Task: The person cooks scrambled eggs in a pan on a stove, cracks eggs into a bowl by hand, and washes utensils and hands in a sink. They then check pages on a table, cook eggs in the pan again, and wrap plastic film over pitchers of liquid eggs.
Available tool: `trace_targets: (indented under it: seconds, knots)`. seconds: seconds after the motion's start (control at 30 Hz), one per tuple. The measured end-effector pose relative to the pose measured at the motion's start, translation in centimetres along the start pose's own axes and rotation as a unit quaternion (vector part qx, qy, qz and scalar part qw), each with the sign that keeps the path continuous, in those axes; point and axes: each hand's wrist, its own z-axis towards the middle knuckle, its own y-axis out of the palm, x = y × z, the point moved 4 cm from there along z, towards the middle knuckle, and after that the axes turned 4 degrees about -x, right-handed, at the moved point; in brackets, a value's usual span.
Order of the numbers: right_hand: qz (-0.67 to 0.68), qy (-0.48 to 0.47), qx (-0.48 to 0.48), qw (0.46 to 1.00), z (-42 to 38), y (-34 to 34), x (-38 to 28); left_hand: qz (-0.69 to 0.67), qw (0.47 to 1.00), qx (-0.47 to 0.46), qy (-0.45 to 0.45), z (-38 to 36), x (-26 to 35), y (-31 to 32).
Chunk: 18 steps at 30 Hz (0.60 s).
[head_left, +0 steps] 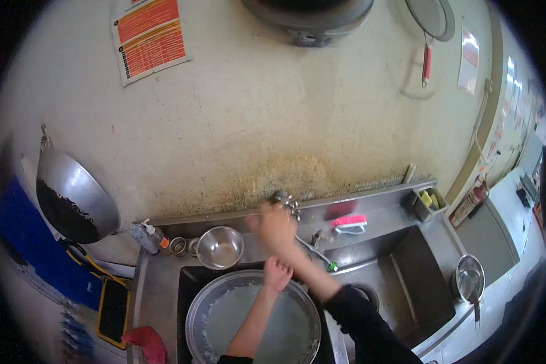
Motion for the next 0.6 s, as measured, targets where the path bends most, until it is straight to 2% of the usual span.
trace_targets:
  seconds: [0.03, 0.1, 0.13, 0.2, 0.23, 0.3, 0.33, 0.37, 0.4, 0.43, 0.47, 0.5, 0.53, 0.57, 0.6]
  knots:
    - [-0.074, 0.059, 0.085, 0.992, 3.7, 2.2, 3.4, -0.008, 0.997, 0.071, 0.013, -0.1, 1.1, 1.4]
    - [-0.106, 0.115, -0.014, 0.988, 7.6, 4.6, 6.0, -0.024, 0.998, 0.063, 0.019, 1.5, 1.5, 1.7]
    - [-0.105, 0.113, -0.016, 0.988, 9.1, 6.4, 7.0, -0.03, 0.998, 0.06, 0.014, 2.3, 1.1, 2.1]
    - [-0.162, 0.063, -0.095, 0.98, 11.2, 9.6, 8.3, -0.032, 0.999, 0.021, 0.017, 3.9, 0.9, 2.7]
    - [-0.168, 0.064, -0.103, 0.978, 11.3, 9.9, 9.8, -0.039, 0.999, 0.026, 0.014, 4.9, 1.0, 2.8]
    - [-0.151, -0.151, -0.082, 0.974, 9.6, 7.4, 9.6, -0.047, 0.998, 0.01, -0.029, 7.1, 0.5, 2.7]
    - [-0.095, -0.154, -0.074, 0.981, 8.6, 6.2, 9.8, -0.055, 0.998, 0.016, -0.039, 7.8, -0.1, 2.5]
    - [-0.099, -0.147, -0.081, 0.981, 7.8, 6.2, 10.8, 0.025, 0.999, -0.039, -0.023, 8.5, -0.2, 2.6]
    - [-0.006, -0.2, 0.034, 0.979, 6.7, 5.1, 11.6, 0.105, 0.99, -0.097, -0.002, 9.3, -0.2, 2.8]
    - [0.087, -0.251, 0.147, 0.953, 5.5, 4.3, 12.6, 0.099, 0.99, -0.098, -0.005, 10.1, -0.7, 1.9]
    - [0.081, -0.25, 0.143, 0.954, 4.4, 5.1, 13.9, 0.113, 0.991, -0.061, 0.046, 10.9, -1.0, 0.8]
    - [0.195, -0.087, 0.064, 0.975, 3.6, 7.0, 16.7, 0.126, 0.987, -0.024, 0.096, 11.8, -1.2, -0.3]
    - [0.302, 0.084, -0.015, 0.95, 2.4, 9.3, 19.2, 0.152, 0.983, -0.026, 0.096, 12.0, -1.1, -0.7]
    - [0.302, 0.091, -0.016, 0.949, 1.3, 11.0, 20.0, 0.177, 0.979, -0.029, 0.097, 12.3, -1.1, -1.0]
    - [0.453, 0.076, -0.056, 0.886, 0.5, 13.4, 20.1, 0.173, 0.973, 0.087, 0.122, 11.9, -0.7, -0.6]
